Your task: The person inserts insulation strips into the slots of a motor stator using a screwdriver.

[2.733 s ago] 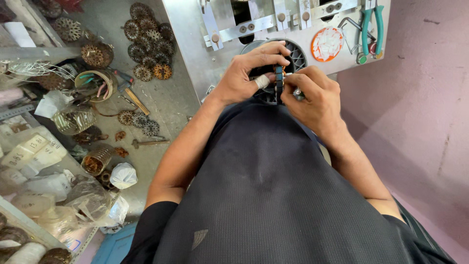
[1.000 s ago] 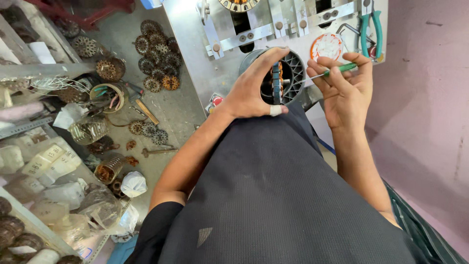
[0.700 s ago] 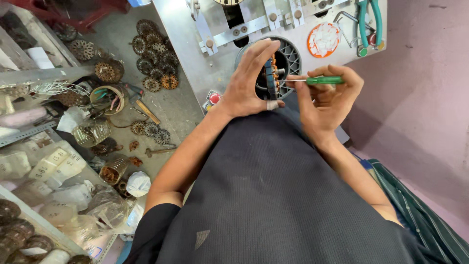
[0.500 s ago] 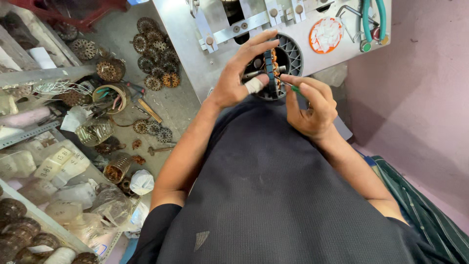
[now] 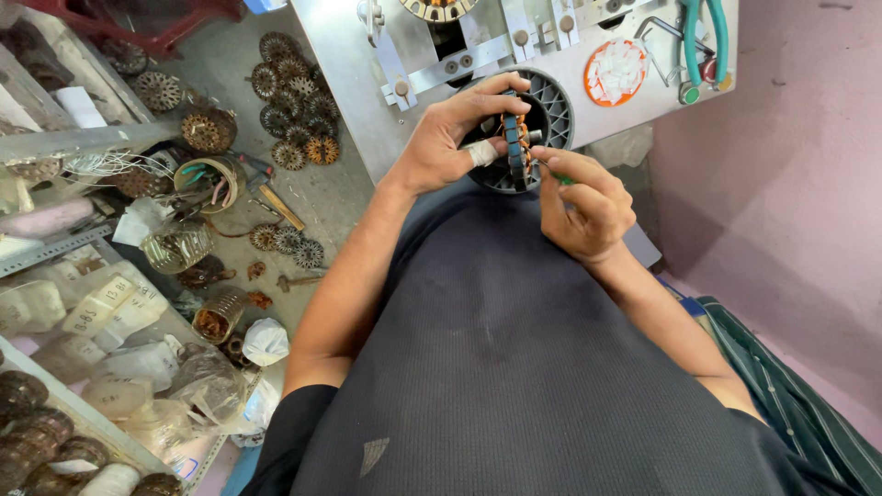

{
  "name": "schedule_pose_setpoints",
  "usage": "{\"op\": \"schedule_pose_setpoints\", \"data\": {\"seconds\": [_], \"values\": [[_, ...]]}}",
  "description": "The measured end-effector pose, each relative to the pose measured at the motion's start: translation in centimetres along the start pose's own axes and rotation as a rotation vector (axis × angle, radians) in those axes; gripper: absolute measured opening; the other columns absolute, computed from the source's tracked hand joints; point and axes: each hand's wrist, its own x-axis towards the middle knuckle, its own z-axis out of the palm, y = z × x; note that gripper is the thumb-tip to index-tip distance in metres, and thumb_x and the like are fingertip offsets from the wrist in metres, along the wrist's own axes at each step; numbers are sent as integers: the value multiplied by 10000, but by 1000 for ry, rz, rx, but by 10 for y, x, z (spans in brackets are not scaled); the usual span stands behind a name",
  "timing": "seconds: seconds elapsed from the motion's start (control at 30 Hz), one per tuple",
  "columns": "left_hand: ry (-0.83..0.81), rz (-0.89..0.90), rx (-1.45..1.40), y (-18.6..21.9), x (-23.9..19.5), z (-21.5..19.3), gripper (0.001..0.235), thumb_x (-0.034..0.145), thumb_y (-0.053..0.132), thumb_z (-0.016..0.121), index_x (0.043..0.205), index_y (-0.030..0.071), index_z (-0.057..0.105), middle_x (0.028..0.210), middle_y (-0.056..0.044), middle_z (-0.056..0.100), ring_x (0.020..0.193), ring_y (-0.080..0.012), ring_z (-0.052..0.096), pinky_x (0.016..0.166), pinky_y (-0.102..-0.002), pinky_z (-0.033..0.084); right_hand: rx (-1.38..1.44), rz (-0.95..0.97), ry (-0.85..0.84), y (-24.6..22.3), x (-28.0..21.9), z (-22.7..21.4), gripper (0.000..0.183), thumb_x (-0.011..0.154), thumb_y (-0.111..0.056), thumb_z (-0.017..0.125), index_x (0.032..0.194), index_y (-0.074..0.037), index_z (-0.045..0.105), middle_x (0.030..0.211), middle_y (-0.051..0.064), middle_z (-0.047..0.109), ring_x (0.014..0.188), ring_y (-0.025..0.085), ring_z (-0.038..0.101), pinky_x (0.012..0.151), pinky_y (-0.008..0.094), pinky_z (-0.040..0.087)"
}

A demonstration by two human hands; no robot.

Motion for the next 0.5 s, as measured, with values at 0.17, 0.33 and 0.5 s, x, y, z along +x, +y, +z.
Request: {"op": "schedule_pose_setpoints", "data": {"seconds": [0.17, 0.33, 0.5], "values": [[3, 17, 61, 3, -1, 0, 526, 910, -175, 710, 1370, 77, 664, 1549, -25, 541, 1388, -149, 554, 1244, -328, 468, -74, -68, -72, 2, 2, -6, 428, 880, 232, 750, 960, -14, 409, 1039, 204, 677, 970, 387, 770, 755, 400, 647], [12, -30, -2, 4, -1, -1, 522, 922, -171, 693, 1377, 82, 664, 1557, -20, 535, 1413, -147, 560, 1221, -317, 494, 112, 323, -59, -6, -3, -13, 404, 1010, 210, 710, 1009, -10, 371, 1173, 185, 643, 1043, 338, 776, 813, 338, 650], [21, 32, 68, 8, 3, 0, 540, 902, -166, 717, 1375, 91, 668, 1556, -19, 537, 1490, -179, 503, 1263, -334, 453, 24, 218, 17, -5, 2, -4, 447, 916, 201, 750, 908, -7, 355, 1123, 214, 657, 1016, 366, 772, 755, 326, 630]]}}
